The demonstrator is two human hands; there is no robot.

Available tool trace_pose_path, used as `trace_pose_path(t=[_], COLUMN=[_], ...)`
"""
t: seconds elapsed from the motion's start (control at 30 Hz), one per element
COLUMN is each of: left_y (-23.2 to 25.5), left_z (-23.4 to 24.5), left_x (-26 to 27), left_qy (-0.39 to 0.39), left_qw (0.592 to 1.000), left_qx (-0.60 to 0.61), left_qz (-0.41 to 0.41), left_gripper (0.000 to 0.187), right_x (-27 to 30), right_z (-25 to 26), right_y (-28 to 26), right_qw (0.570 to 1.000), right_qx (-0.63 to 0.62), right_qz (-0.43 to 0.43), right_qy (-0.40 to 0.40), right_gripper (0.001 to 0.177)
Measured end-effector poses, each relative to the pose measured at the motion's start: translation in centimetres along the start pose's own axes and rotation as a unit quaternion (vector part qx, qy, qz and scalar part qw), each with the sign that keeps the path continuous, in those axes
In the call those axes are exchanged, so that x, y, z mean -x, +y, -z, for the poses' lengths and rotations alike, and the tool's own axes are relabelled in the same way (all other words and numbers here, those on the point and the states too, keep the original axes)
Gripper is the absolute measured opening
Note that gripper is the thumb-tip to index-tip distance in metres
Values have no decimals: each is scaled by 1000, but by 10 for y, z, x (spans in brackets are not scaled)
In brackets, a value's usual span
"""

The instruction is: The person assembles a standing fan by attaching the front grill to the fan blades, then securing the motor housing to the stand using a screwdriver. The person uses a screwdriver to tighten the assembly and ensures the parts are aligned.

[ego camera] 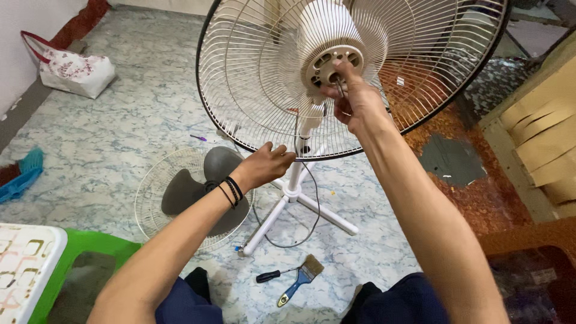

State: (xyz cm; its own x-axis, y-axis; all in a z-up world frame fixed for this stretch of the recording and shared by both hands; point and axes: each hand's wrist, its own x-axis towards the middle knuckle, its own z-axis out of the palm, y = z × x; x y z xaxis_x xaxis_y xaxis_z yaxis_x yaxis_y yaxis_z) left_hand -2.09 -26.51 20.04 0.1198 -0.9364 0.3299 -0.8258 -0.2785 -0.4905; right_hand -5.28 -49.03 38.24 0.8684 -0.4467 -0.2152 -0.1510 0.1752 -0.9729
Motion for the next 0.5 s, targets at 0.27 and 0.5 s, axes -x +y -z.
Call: trace_pose_path(t=[0.27,0.5], left_y=[3,6], left_z=[3,3], left_x=[-2,-3], left_qy=[-11,-13], left_qw=[999,998], left_qx=[-34,-62], left_qz=[-4,-8], left_gripper=[4,6], right_x=[10,10], right_z=[5,8], right_y=[-8,-15], right_qw=[987,826], right_qx=[124,499], right_qz=[93,248], right_qy=[-27,87], right_gripper=[47,49])
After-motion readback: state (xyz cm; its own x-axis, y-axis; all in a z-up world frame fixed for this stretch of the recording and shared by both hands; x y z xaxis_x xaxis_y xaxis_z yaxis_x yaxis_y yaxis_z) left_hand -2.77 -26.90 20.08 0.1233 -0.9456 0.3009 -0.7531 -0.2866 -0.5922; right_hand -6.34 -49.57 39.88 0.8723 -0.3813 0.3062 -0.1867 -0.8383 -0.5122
